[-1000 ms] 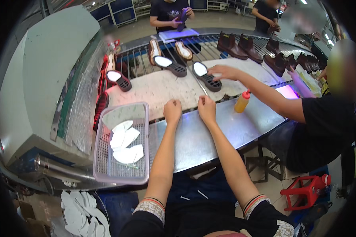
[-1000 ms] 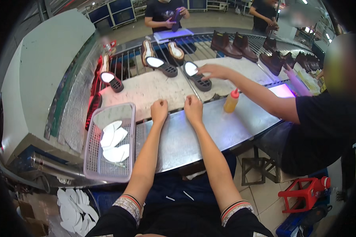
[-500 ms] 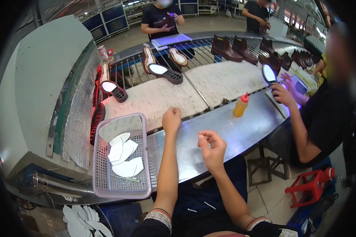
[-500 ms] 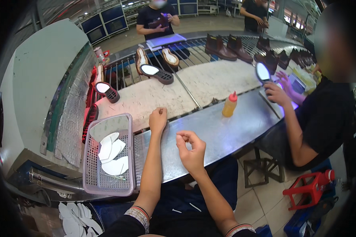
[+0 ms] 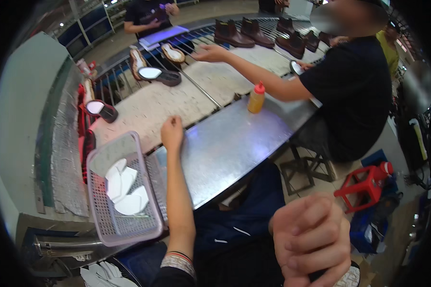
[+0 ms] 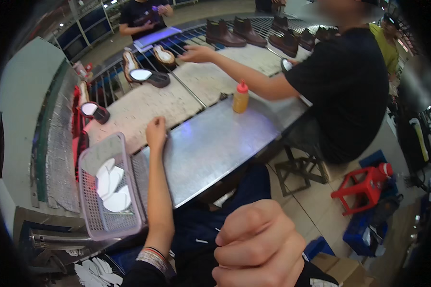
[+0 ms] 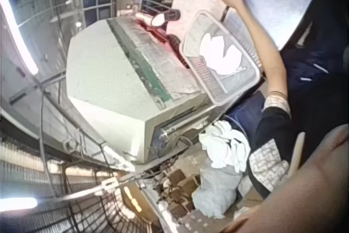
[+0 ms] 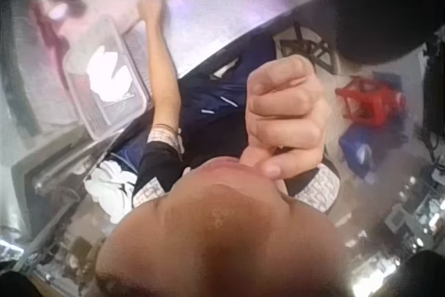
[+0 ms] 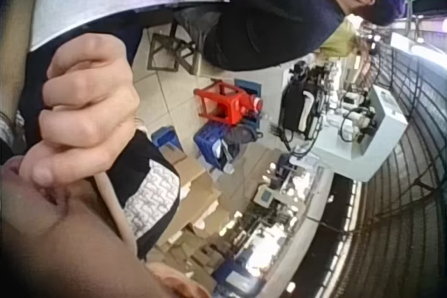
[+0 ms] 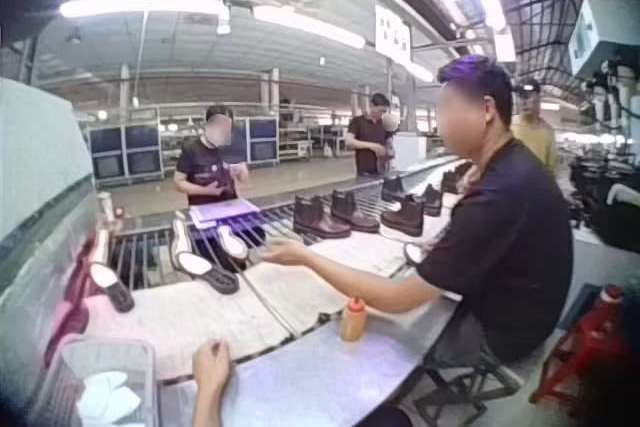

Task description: The recorder applies liquid adhesive from a squeeze bottle onto shoe insoles and places them on a conveyor belt in a shoe manufacturing facility.

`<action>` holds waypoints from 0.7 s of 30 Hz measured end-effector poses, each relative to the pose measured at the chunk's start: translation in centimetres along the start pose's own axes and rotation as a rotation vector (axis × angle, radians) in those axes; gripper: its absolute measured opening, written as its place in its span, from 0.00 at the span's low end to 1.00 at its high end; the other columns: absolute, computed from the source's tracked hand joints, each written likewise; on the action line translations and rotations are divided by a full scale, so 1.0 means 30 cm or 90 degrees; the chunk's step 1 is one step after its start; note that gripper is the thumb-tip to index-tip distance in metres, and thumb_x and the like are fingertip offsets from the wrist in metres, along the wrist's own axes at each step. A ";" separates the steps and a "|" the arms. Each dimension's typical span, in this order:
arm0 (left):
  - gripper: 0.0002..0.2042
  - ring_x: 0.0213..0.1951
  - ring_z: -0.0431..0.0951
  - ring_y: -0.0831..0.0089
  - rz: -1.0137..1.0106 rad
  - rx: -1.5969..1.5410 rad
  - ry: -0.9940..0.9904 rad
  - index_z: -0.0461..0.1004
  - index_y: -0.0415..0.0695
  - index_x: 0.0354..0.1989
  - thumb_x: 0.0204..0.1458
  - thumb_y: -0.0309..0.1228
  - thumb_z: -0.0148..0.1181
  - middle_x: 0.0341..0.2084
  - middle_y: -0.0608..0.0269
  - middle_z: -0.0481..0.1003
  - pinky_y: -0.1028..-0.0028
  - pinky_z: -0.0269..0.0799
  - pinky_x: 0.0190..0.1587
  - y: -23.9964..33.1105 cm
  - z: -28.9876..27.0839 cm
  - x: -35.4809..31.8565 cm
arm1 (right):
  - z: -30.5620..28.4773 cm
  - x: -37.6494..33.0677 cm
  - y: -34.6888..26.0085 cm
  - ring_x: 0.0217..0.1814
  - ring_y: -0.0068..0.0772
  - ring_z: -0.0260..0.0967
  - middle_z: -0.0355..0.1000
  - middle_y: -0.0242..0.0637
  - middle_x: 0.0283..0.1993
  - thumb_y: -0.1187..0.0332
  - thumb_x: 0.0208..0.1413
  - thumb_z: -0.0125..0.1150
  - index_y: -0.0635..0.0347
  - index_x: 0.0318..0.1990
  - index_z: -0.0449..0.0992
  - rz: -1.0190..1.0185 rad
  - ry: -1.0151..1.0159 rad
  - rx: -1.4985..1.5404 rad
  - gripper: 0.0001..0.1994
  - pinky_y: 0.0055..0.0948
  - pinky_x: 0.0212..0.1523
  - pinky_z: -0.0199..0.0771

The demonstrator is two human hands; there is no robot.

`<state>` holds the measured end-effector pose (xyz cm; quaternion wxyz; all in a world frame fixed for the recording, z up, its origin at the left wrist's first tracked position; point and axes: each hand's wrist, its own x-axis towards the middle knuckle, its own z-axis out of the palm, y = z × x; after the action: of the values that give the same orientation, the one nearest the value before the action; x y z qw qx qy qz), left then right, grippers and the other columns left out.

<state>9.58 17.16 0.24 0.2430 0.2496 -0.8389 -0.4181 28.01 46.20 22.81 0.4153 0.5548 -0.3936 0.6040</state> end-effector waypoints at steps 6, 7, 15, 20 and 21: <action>0.20 0.40 0.80 0.53 0.045 0.027 0.028 0.80 0.40 0.43 0.57 0.45 0.53 0.35 0.47 0.80 0.62 0.73 0.45 -0.061 0.018 0.032 | 0.035 0.007 0.007 0.24 0.14 0.60 0.65 0.15 0.30 0.59 0.57 0.64 0.37 0.42 0.77 -0.239 0.141 -0.149 0.06 0.17 0.28 0.60; 0.20 0.41 0.80 0.53 0.059 0.025 0.039 0.80 0.40 0.43 0.57 0.46 0.53 0.36 0.47 0.80 0.62 0.72 0.45 -0.070 0.020 0.039 | 0.038 0.007 0.019 0.24 0.11 0.58 0.66 0.12 0.32 0.58 0.58 0.63 0.38 0.42 0.78 -0.272 0.183 -0.141 0.06 0.16 0.27 0.59; 0.21 0.44 0.80 0.57 0.042 -0.015 0.019 0.80 0.44 0.47 0.56 0.48 0.54 0.40 0.51 0.81 0.65 0.72 0.49 -0.103 0.027 0.065 | 0.016 -0.045 -0.032 0.23 0.13 0.54 0.67 0.10 0.37 0.56 0.58 0.62 0.50 0.35 0.75 -0.174 0.126 -0.210 0.10 0.16 0.26 0.56; 0.21 0.45 0.80 0.58 0.034 -0.028 0.012 0.80 0.46 0.48 0.56 0.48 0.54 0.41 0.52 0.81 0.66 0.71 0.50 -0.093 0.021 0.063 | 0.080 -0.103 -0.042 0.21 0.14 0.51 0.63 0.12 0.31 0.56 0.57 0.61 0.53 0.30 0.73 -0.200 0.257 -0.208 0.12 0.18 0.26 0.52; 0.21 0.45 0.80 0.58 0.035 -0.031 0.011 0.80 0.46 0.48 0.56 0.48 0.54 0.41 0.52 0.81 0.66 0.71 0.50 -0.091 0.017 0.062 | 0.093 -0.095 -0.036 0.21 0.13 0.51 0.62 0.12 0.29 0.56 0.56 0.62 0.52 0.29 0.72 -0.195 0.268 -0.212 0.12 0.19 0.27 0.51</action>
<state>8.44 14.87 -1.91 0.2677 0.2242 -0.8327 -0.4297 30.09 43.78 20.21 0.6592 0.3947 -0.3044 0.5631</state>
